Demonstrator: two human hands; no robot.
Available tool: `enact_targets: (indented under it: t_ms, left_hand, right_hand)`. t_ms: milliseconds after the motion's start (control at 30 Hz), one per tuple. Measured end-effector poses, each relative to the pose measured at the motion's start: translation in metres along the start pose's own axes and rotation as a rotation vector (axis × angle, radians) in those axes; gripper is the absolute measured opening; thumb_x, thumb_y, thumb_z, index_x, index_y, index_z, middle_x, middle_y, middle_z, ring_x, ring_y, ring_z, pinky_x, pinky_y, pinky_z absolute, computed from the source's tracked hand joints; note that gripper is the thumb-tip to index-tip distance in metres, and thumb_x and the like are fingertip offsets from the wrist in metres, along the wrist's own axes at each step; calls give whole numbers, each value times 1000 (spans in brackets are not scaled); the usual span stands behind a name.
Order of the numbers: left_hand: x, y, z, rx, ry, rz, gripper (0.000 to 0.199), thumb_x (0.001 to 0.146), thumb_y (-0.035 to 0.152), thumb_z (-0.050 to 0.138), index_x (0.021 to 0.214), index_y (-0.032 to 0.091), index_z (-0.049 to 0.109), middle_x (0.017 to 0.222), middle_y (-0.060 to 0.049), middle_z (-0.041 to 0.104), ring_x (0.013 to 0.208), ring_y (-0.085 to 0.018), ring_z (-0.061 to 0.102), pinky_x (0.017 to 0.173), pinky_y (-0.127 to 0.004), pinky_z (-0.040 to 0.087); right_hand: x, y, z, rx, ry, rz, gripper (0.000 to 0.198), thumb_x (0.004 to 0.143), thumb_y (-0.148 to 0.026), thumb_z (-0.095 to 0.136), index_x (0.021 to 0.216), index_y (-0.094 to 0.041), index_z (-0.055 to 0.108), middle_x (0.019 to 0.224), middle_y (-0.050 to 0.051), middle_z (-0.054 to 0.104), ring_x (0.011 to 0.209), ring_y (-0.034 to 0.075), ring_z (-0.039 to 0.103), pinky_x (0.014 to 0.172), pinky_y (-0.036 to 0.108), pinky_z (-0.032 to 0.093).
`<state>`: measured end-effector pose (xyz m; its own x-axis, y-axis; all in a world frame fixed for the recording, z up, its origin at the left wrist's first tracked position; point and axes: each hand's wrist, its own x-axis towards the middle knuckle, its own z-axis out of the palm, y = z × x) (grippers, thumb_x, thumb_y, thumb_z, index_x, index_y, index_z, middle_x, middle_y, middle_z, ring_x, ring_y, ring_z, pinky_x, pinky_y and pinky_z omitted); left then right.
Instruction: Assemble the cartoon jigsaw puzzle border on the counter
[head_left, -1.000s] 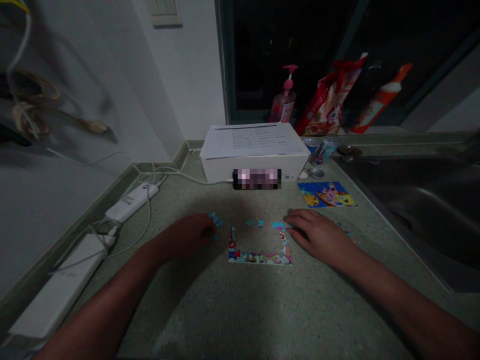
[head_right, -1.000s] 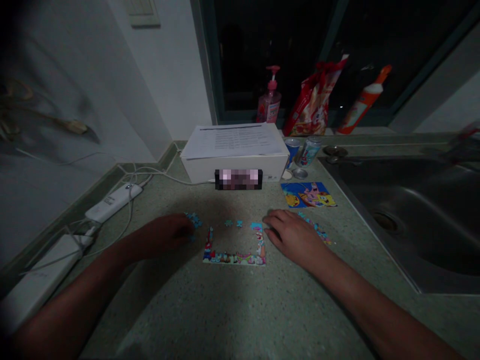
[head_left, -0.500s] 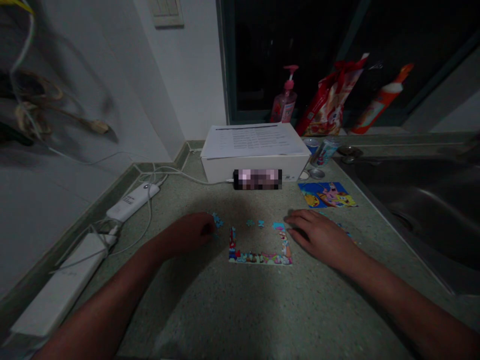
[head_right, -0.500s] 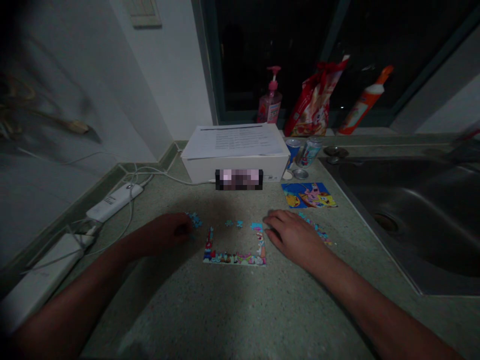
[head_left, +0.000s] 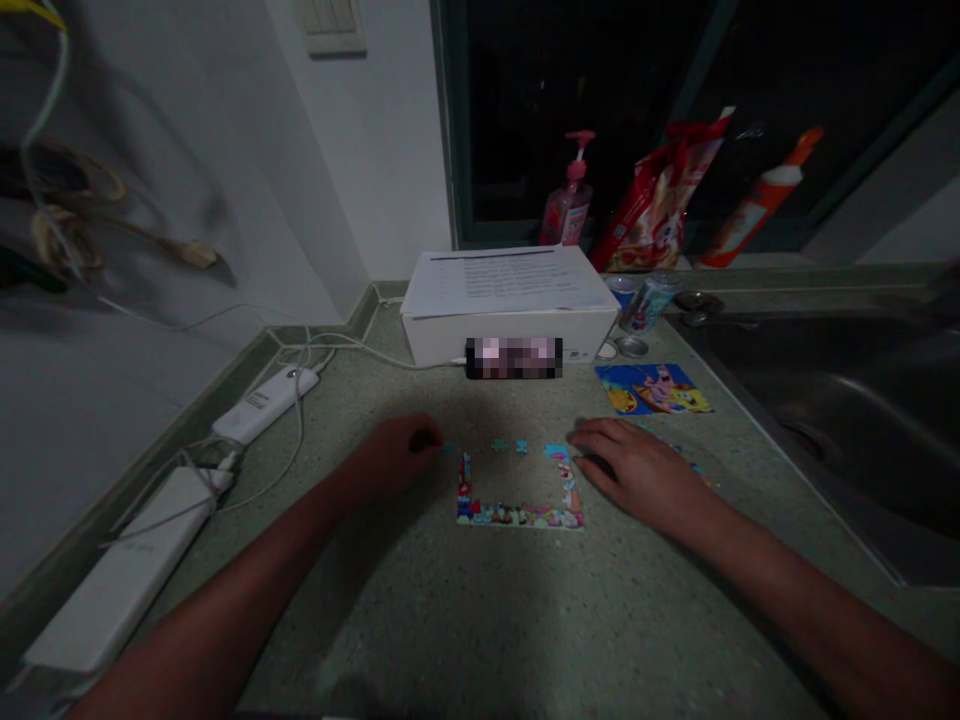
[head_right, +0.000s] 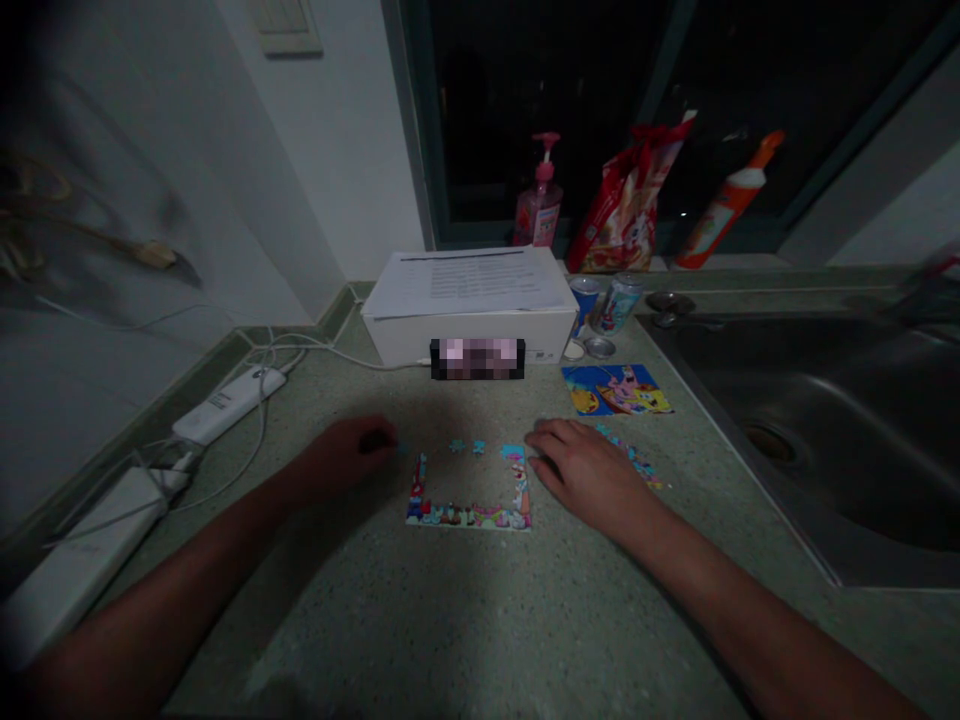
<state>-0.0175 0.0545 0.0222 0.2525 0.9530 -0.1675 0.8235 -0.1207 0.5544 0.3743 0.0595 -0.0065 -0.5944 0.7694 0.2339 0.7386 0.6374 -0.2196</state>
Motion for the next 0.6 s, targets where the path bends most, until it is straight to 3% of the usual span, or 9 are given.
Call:
enact_targets:
  t_ms: [267, 600]
  left_hand:
    - [12, 9, 17, -78, 59, 5, 22, 95, 34, 62, 105, 21, 78, 101, -8, 84, 92, -27, 77, 88, -42, 60]
    - [20, 15, 14, -2, 95, 29, 22, 96, 30, 63, 107, 24, 81, 99, -7, 83, 88, -26, 74, 88, -41, 59]
  right_hand:
    - [-1, 0, 1, -9, 5, 5, 24, 108, -24, 61, 125, -23, 79, 126, 13, 78, 117, 33, 76, 103, 56, 63]
    - [0, 0, 0, -21, -14, 0, 23, 108, -24, 61, 125, -23, 77, 127, 13, 78, 116, 32, 76, 103, 55, 64]
